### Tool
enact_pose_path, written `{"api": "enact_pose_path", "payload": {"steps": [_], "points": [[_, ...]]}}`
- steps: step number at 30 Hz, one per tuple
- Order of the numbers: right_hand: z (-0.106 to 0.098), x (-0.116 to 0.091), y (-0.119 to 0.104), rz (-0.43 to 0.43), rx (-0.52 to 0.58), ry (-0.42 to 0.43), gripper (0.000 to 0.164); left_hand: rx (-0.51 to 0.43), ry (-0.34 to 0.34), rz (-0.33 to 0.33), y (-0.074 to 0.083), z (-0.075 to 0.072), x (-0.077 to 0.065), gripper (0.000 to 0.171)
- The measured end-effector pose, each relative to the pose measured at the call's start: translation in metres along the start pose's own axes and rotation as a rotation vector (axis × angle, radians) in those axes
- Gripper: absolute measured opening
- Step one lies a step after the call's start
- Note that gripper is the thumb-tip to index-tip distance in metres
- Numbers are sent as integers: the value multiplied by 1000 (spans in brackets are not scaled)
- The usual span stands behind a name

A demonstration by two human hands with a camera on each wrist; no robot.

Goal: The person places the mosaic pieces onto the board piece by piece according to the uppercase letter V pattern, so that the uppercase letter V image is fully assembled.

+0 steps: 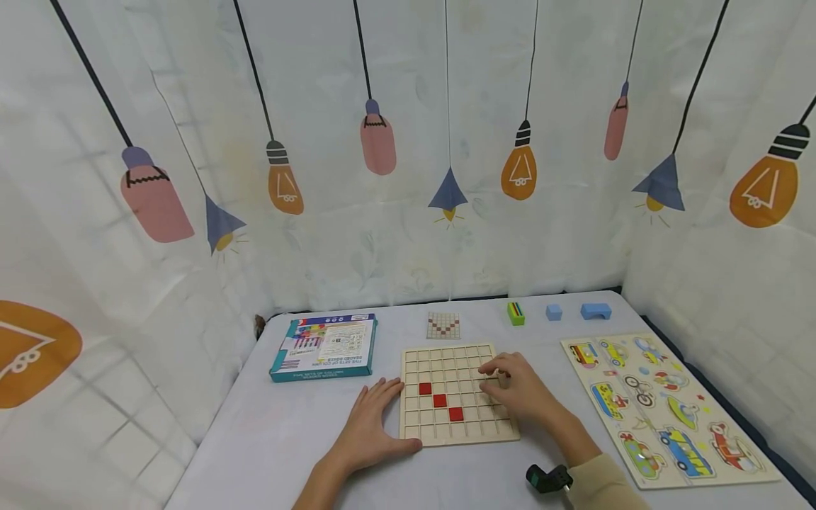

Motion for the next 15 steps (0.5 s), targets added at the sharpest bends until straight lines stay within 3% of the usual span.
{"api": "enact_pose_path", "payload": {"steps": [5,15], "points": [[-6,0,9,36,6,5,21,1,-2,-2,0,0,0,119],[-15,3,21,9,-54,64,27,7,-8,-9,0,0,0,119]]}}
Point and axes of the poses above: each hand's wrist, its own x-axis towards the middle knuckle, its own z-axis out of the palm, y = z × x, the point moved 5 cm from there along x, towards the middle knuckle, and after that the axes turned 11 degrees about z, right-handed, at the moved point
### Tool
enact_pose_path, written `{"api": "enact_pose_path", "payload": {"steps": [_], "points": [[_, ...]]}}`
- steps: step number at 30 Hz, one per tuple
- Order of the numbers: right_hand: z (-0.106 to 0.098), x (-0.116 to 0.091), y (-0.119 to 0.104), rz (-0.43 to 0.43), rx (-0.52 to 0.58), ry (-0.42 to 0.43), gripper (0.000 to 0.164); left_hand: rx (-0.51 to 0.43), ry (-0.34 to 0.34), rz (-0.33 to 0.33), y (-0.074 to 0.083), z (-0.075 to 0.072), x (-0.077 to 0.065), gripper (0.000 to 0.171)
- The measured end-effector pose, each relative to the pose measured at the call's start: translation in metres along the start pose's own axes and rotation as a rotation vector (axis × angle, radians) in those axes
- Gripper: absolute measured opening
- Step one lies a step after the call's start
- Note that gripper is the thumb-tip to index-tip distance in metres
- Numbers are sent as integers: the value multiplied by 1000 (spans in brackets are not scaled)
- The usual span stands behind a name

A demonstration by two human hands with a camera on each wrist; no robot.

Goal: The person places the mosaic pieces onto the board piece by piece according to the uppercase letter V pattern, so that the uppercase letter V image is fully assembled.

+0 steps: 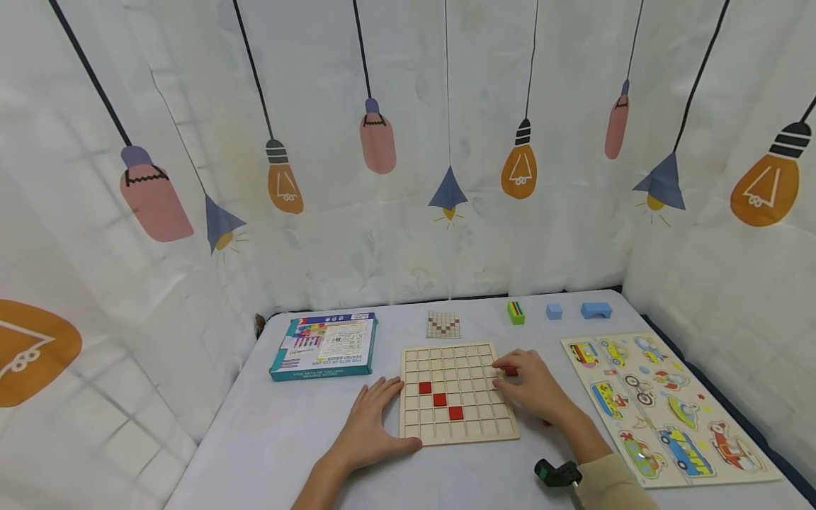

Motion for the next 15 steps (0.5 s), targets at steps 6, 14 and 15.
{"api": "enact_pose_path", "payload": {"steps": [6,14,15], "points": [[-4,1,10,31,-8,10,31,0,1,1,0,0,0,119],[-12,2,22,92,40,1,31,-5,-1,2,0,0,0,118],[-12,2,23,97,42,0,31,-4,-1,2,0,0,0,118]]}}
Point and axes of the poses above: each hand's wrist, its own x-axis towards the middle knuckle, its own z-axis out of the palm, y = z × x, the point moved 5 cm from there along x, towards the middle knuckle, and after that the axes turned 11 degrees about z, right-handed, at the moved point
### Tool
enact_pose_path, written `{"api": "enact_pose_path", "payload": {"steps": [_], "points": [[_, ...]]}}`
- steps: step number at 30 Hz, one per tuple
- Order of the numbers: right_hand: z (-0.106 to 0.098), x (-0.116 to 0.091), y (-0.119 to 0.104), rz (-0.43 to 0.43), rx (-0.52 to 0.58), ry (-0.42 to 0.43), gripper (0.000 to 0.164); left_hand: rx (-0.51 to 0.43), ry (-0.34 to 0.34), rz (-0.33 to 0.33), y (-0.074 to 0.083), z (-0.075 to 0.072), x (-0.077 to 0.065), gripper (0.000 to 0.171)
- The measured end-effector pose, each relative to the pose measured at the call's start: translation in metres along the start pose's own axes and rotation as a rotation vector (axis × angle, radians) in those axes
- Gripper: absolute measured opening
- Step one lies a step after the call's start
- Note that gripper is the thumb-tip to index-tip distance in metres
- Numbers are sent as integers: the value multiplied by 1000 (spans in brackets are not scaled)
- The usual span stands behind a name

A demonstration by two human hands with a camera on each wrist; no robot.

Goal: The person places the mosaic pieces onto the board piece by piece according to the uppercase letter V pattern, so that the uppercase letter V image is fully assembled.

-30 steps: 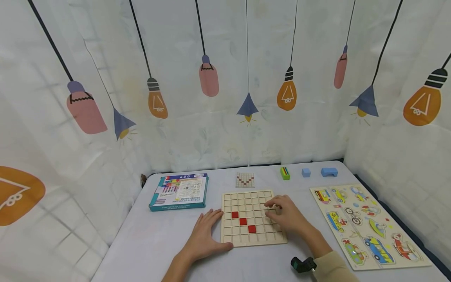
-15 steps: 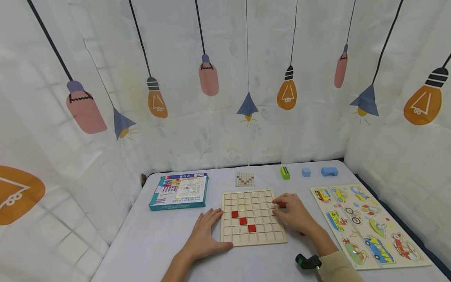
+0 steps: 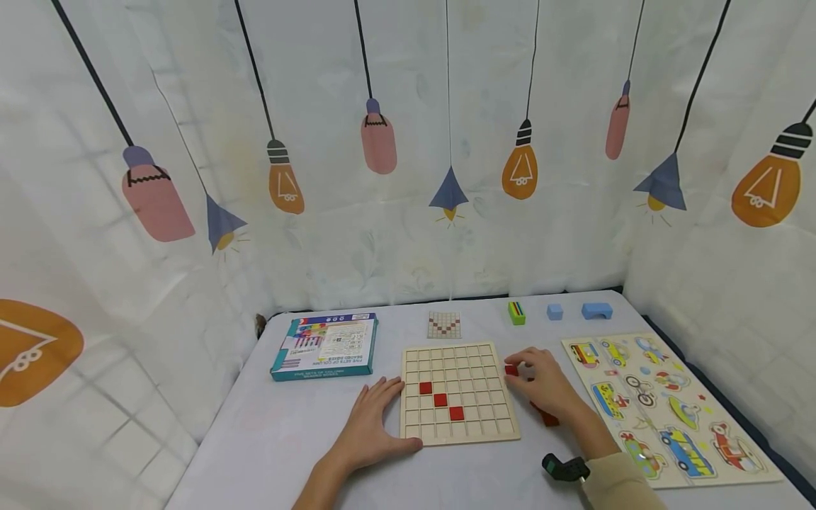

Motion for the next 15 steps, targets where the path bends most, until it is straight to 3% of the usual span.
{"api": "enact_pose_path", "payload": {"steps": [15], "points": [[-1,5,12,27,-26,-8,34,2,1,-5,1,0,-1,118]]}}
Point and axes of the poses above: each hand's wrist, its own x-axis towards the middle knuckle, its own z-axis out of the palm, y = z × x, the point moved 5 cm from there along x, towards the middle knuckle, and after that the axes turned 11 degrees about z, right-handed, at the moved point
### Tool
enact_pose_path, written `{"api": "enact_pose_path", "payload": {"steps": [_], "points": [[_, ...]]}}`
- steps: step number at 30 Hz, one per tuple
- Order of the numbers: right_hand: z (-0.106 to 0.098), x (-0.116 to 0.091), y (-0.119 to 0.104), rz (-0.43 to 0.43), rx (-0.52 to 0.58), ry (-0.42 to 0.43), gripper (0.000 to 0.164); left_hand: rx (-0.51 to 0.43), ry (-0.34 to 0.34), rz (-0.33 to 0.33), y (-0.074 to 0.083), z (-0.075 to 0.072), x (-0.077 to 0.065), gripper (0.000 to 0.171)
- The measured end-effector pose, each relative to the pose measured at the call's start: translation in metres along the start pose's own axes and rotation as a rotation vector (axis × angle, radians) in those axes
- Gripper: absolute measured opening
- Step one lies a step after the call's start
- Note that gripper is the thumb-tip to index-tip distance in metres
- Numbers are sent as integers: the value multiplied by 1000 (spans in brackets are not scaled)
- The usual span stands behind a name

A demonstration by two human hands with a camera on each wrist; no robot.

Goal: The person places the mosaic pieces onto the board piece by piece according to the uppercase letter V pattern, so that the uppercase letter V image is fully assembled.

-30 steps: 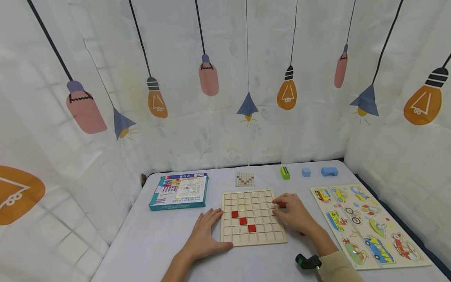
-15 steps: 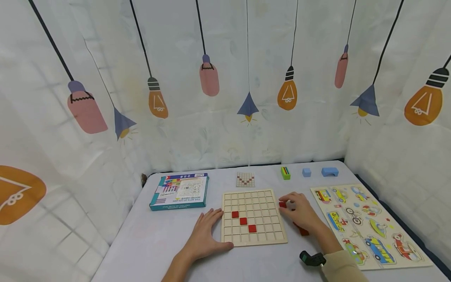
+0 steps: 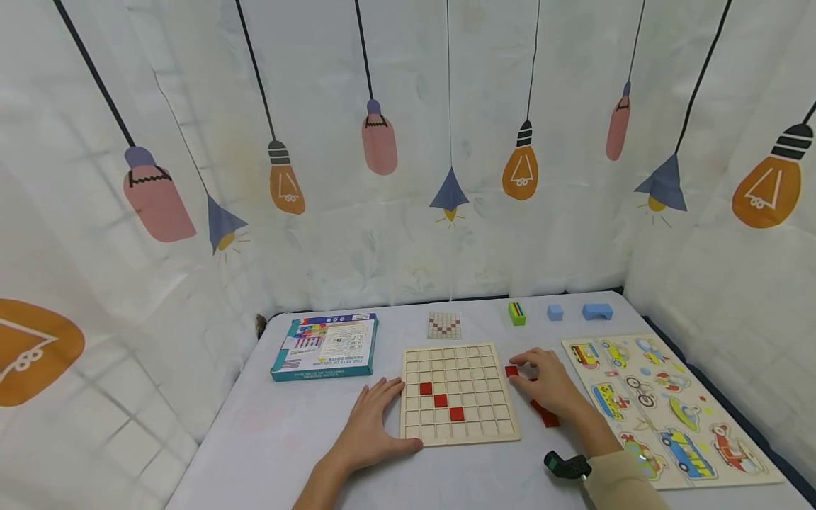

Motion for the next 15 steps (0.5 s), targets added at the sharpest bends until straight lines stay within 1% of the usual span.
{"api": "enact_pose_path", "payload": {"steps": [4,11,15], "points": [[2,2,0,-14,-19,-8,35,1,-2,-3,0,0,0,119],[4,2,-1,-34,-33,-11,25,2,-4,-6,0,0,1,118],[4,1,-1,-29,-31,-5,22,0,-3,-4,0,0,0,118]]}}
Point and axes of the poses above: each hand's wrist, its own x-axis towards the middle knuckle, its own z-axis out of the palm, y = z × x, the point moved 5 cm from there along x, towards the middle knuckle, and after that the axes turned 11 degrees about z, right-handed, at the moved point
